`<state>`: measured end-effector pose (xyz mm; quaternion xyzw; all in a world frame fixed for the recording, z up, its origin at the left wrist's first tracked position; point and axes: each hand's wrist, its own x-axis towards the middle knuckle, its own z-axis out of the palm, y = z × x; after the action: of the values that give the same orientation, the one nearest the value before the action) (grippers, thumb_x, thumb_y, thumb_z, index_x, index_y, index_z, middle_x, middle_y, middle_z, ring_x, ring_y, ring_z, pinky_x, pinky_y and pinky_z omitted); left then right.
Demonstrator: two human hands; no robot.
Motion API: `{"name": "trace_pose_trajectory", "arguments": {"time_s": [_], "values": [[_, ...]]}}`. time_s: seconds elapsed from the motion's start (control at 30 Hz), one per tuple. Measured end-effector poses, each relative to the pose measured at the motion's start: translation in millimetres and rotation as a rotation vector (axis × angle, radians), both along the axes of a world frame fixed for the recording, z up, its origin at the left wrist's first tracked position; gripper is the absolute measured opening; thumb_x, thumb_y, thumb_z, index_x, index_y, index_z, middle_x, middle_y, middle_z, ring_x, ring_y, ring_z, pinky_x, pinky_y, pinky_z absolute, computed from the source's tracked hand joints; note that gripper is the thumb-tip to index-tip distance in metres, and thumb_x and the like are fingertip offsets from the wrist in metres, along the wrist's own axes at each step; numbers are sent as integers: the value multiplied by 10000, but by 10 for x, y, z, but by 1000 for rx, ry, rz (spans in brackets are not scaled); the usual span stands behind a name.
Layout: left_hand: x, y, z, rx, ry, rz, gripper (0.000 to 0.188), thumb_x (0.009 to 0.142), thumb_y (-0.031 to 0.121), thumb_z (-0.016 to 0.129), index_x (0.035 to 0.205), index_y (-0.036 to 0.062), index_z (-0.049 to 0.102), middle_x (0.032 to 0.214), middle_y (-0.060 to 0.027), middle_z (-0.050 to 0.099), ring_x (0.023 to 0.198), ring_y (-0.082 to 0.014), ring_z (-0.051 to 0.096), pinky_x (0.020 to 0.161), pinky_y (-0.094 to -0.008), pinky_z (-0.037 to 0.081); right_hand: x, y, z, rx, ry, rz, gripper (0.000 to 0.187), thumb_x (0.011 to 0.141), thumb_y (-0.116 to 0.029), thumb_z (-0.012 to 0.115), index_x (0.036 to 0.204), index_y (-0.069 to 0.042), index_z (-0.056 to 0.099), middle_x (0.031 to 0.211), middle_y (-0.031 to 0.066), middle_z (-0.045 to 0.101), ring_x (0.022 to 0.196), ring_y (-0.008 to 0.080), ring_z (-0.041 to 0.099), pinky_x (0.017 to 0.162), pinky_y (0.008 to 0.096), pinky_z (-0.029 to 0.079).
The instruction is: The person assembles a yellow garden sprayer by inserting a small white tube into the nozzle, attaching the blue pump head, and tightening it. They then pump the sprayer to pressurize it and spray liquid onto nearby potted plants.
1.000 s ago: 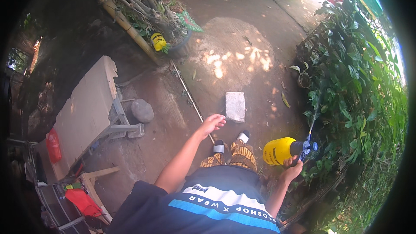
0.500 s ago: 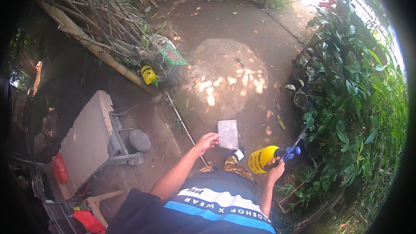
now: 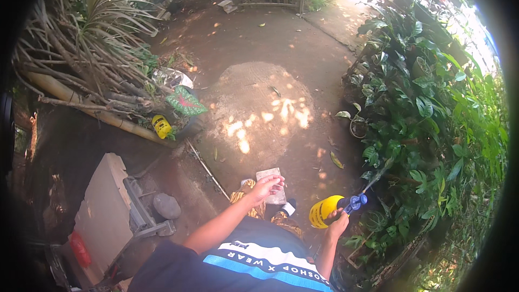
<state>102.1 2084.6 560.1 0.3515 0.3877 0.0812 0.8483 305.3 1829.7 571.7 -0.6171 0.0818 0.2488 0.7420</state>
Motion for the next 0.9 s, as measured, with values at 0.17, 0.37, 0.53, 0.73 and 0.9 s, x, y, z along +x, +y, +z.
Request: {"name": "trace_pose_trajectory", "arguments": {"time_s": [0.17,0.37,0.53,0.73,0.9], "values": [[353,884,45,19,-48,-84,229,1042,297,593,1197,153,682,1047,53,703,882,-41,617,730,-226,469,-37,225,99,-43,-62,-70,241,1044,-245,443,941,-63,563,703,28,531,597,147,507,576,295,437],[601,1525,234,98,-83,-334,244,1050,318,568,1196,152,671,1046,47,684,880,-50,602,728,-230,459,-319,346,211,-40,-10,-321,265,1004,-294,417,865,-108,544,630,-5,483,514,140,435,512,296,399],[391,1800,268,9,-69,-218,240,1049,316,574,1193,152,674,1040,57,682,881,-51,606,729,-231,458,-129,481,95,-16,67,-284,270,1004,-302,427,889,-92,550,677,9,509,551,131,463,506,277,400],[73,1719,30,-34,-2,-27,228,1050,287,583,1213,153,670,1070,50,669,936,-64,616,823,-264,497,363,591,-119,9,114,-186,266,1020,-286,402,916,-90,551,688,18,536,564,147,485,534,316,431],[417,1139,-84,-123,-29,260,251,1028,327,613,1200,158,682,1055,48,703,903,-65,626,748,-243,462,1045,747,-524,-100,52,-121,229,997,-287,481,878,-106,556,674,29,530,558,168,485,539,317,442]]}}
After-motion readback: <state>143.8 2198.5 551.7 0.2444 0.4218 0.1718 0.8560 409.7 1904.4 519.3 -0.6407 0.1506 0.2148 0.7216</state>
